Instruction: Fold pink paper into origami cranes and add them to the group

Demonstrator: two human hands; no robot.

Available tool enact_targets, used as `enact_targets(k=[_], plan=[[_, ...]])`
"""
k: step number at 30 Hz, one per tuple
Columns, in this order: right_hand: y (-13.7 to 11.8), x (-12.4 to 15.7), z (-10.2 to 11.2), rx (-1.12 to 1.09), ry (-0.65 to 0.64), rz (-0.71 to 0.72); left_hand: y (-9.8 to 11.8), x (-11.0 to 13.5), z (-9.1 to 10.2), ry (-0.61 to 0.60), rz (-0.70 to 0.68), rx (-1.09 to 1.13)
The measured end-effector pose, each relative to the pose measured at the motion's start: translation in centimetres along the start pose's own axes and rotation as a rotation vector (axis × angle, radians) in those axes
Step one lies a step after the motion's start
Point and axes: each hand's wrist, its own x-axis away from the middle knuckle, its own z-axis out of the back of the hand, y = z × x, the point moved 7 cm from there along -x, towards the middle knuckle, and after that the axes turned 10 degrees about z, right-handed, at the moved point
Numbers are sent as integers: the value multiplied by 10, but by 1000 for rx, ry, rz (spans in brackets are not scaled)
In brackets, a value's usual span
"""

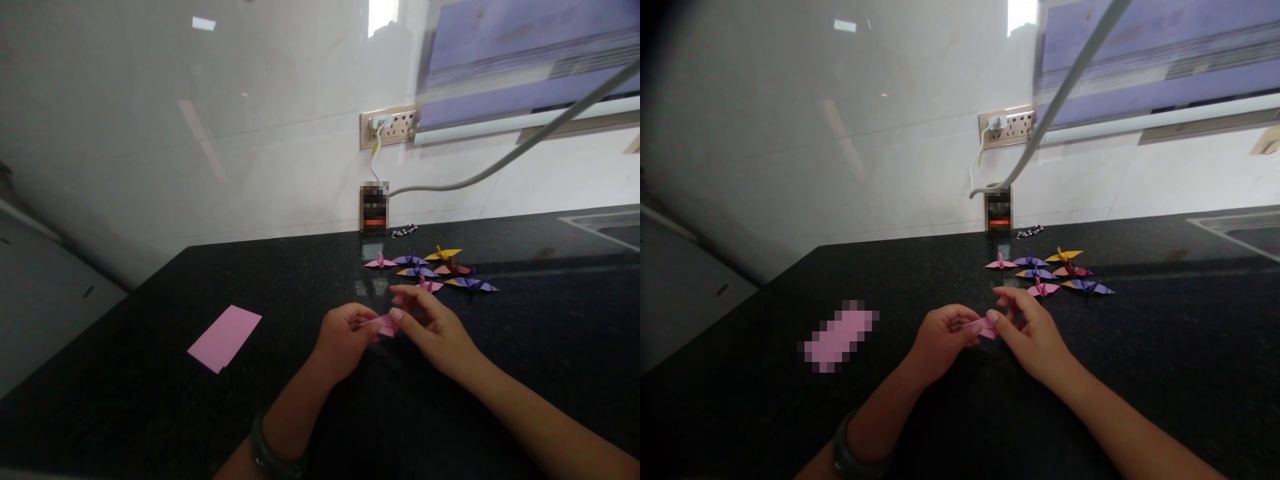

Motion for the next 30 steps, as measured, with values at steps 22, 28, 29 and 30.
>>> enact_targets(k=[22,28,29,30], plan=[[7,14,-33,-471,-120,-302,-1,-2,-3,-96,49,213],[8,14,-34,-488,-127,-313,0,-1,0,-23,3,97],[8,14,-35,-490,-129,-310,1,-1,0,-10,-4,81],[8,14,-35,-489,-130,-308,1,-1,1,-2,-7,69]])
